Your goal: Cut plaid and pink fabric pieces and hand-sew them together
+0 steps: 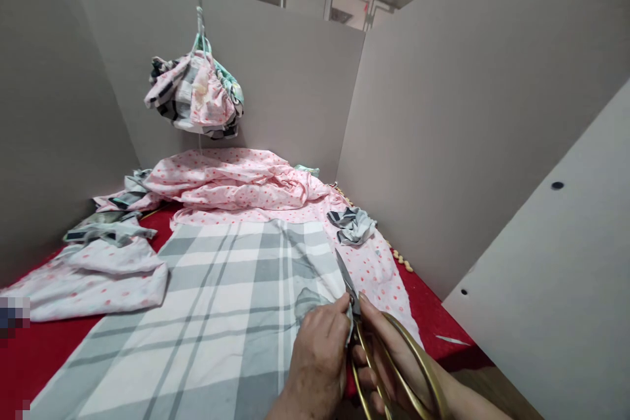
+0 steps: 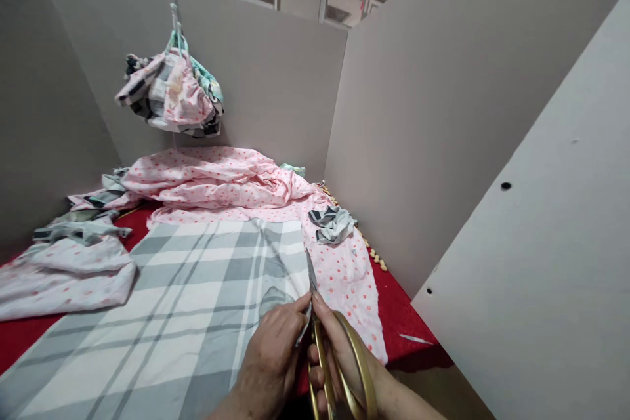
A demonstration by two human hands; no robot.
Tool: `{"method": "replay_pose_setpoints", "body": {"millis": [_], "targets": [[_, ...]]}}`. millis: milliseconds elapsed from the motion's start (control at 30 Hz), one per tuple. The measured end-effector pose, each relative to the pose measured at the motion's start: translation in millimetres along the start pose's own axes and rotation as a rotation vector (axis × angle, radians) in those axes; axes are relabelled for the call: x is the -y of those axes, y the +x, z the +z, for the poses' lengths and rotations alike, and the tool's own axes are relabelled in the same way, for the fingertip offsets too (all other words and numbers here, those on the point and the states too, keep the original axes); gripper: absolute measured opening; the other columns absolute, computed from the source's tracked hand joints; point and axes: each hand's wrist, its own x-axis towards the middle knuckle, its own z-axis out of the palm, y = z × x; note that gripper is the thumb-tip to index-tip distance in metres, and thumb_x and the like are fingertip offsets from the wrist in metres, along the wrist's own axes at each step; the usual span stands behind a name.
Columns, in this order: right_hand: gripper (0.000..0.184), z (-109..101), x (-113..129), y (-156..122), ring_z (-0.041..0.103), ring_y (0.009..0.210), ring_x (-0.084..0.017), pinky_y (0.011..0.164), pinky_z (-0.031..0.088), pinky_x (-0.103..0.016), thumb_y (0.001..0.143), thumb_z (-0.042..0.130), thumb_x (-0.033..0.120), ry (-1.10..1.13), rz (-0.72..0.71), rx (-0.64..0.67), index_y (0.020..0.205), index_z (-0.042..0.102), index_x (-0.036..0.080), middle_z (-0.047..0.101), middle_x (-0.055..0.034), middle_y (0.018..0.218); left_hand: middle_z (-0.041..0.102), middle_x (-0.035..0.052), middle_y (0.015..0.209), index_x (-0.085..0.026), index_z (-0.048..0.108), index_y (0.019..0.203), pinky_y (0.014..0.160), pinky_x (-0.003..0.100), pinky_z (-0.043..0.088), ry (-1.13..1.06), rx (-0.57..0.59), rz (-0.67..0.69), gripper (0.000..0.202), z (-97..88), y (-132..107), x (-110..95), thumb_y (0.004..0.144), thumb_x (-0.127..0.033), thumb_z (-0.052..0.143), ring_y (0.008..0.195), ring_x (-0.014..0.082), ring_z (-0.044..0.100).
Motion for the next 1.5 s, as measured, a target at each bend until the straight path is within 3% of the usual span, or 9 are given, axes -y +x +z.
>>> {"method": "replay_pose_setpoints", "body": {"millis": [200,467,600,800,900,1033,1167,1367,1500], "targets": [[0.053,0,-4,0,0.041,0.037,-0.005,0.031,0.033,-0.014,0.078,0.044,0.072,0.005,-0.040,-0.017,0.079,0.045,0.019,0.042,0.0065,0.054,0.065,0.0145,0.112,-0.014,0.049,0.117,0.071,0.037,0.051,0.011,0.004,0.027,0.028,-0.2,1,1,0.092,-0.016,0.036,0.091,0.0229,0.063],[0.054,0,-10,7,0.033,0.032,-0.003,0.029,0.027,-0.014,0.076,0.046,0.073,0.082,-0.001,-0.086,0.077,0.046,0.018,0.041,0.0066,0.051,0.065,0.0144,0.109,-0.013,0.045,0.123,0.068,0.037,0.052,0.031,0.014,0.040,0.031,0.9,1,2,0.093,-0.017,0.035,0.088,0.0233,0.064],[0.055,0,-11,9,0.032,0.032,-0.002,0.029,0.027,-0.013,0.074,0.047,0.073,0.057,-0.007,-0.115,0.075,0.045,0.019,0.040,0.0073,0.051,0.065,0.0136,0.110,-0.015,0.050,0.115,0.069,0.037,0.052,0.044,0.022,0.032,0.027,1.2,1,2,0.092,-0.015,0.037,0.088,0.0227,0.064],[0.055,-3,-14,11,0.036,0.033,-0.003,0.029,0.026,-0.013,0.068,0.056,0.073,-0.066,-0.141,-0.086,0.075,0.042,0.020,0.041,0.0073,0.052,0.066,0.0127,0.108,-0.016,0.052,0.108,0.071,0.037,0.051,0.025,0.012,0.015,0.022,3.2,-1,2,0.090,-0.013,0.040,0.087,0.0232,0.063],[0.052,-4,-12,10,0.036,0.033,-0.003,0.030,0.026,-0.013,0.075,0.050,0.071,-0.024,-0.091,-0.020,0.078,0.044,0.020,0.039,0.0077,0.052,0.067,0.0114,0.098,-0.017,0.052,0.105,0.072,0.037,0.050,-0.085,0.035,-0.107,0.022,1.5,1,-1,0.090,-0.014,0.036,0.086,0.0225,0.063],[0.049,-1,-3,6,0.036,0.034,-0.005,0.032,0.027,-0.015,0.084,0.036,0.068,0.081,0.050,-0.012,0.083,0.046,0.020,0.038,0.0074,0.051,0.062,0.0024,0.072,-0.020,0.047,0.089,0.060,0.027,0.047,-0.259,0.127,-0.530,0.017,-2.3,13,2,0.090,-0.014,0.031,0.064,0.0161,0.060],[0.049,1,4,3,0.040,0.036,-0.005,0.035,0.029,-0.016,0.086,0.036,0.065,0.083,0.069,-0.021,0.083,0.048,0.018,0.042,0.0057,0.054,0.062,0.0027,0.072,-0.018,0.042,0.098,0.061,0.027,0.042,-0.065,0.269,-0.721,0.020,-10.3,45,24,0.086,-0.009,0.028,0.065,0.0172,0.058],[0.051,-3,7,7,0.041,0.037,-0.006,0.034,0.033,-0.017,0.084,0.037,0.066,0.067,0.075,0.033,0.083,0.049,0.016,0.043,0.0048,0.055,0.064,0.0052,0.072,-0.015,0.052,0.099,0.064,0.029,0.042,0.036,0.518,-0.684,0.024,-32.3,87,50,0.086,-0.030,0.039,0.071,0.0214,0.061],[0.051,-7,10,8,0.042,0.037,-0.008,0.033,0.039,-0.020,0.084,0.035,0.066,0.036,0.095,0.027,0.086,0.049,0.017,0.045,0.0039,0.056,0.067,0.0091,0.093,-0.018,0.054,0.110,0.068,0.033,0.044,0.215,0.637,-0.488,0.050,-32.7,86,49,0.067,-0.042,0.066,0.084,0.0293,0.063]]}}
